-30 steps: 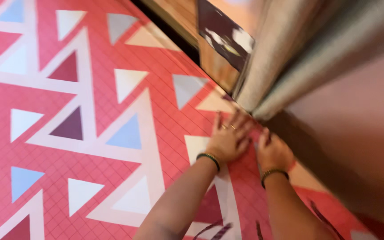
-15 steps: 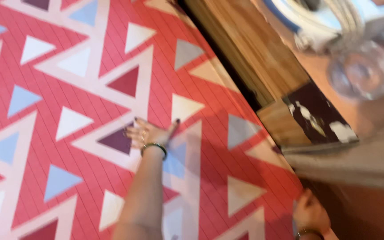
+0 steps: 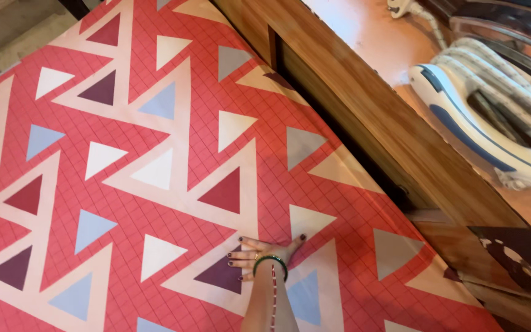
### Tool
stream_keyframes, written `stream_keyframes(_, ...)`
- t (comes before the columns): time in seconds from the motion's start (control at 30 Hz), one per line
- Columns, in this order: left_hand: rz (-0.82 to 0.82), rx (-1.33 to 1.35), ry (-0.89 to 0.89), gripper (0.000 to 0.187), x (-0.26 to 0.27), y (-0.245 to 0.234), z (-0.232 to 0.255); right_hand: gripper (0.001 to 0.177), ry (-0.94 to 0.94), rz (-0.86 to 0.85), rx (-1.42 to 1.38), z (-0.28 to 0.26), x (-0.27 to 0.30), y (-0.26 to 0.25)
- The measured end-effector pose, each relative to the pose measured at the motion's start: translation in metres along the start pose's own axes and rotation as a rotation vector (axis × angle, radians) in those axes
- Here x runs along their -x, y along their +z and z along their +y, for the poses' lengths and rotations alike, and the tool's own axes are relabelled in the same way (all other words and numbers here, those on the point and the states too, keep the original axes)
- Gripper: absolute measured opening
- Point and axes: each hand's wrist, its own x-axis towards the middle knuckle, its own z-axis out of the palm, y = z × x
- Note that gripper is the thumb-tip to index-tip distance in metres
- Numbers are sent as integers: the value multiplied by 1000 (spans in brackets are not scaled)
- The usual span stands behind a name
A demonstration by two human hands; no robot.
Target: The person spreads a patterned bedsheet over a mattress, smoothing it by hand and tucking the edges under the mattress along the sides and head of the bed.
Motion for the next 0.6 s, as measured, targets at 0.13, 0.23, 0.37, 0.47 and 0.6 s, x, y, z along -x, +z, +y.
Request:
stream_keyframes(0.13, -32, -30, -72, 176, -8, 7, 0, 52, -342, -90, -202, -117, 53, -31)
stream_keyframes(0.23, -69, -56, -97, 176, -20, 4, 11, 57, -757, -364, -358, -216, 75, -11)
stream_keyframes(0.37, -86, -60, -98, 178, -30, 4, 14, 59, -1292, -318, -153, -323, 44, 54)
stream_keyframes(0.47, -115, -69, -82, 179, -31, 9, 14, 65, -1338, -315, -41, -345, -48, 87)
stream_keyframes(0.6, -164, -78, -99, 179, -34, 16, 3, 67, -1110, -143, 76, -317, -90, 80)
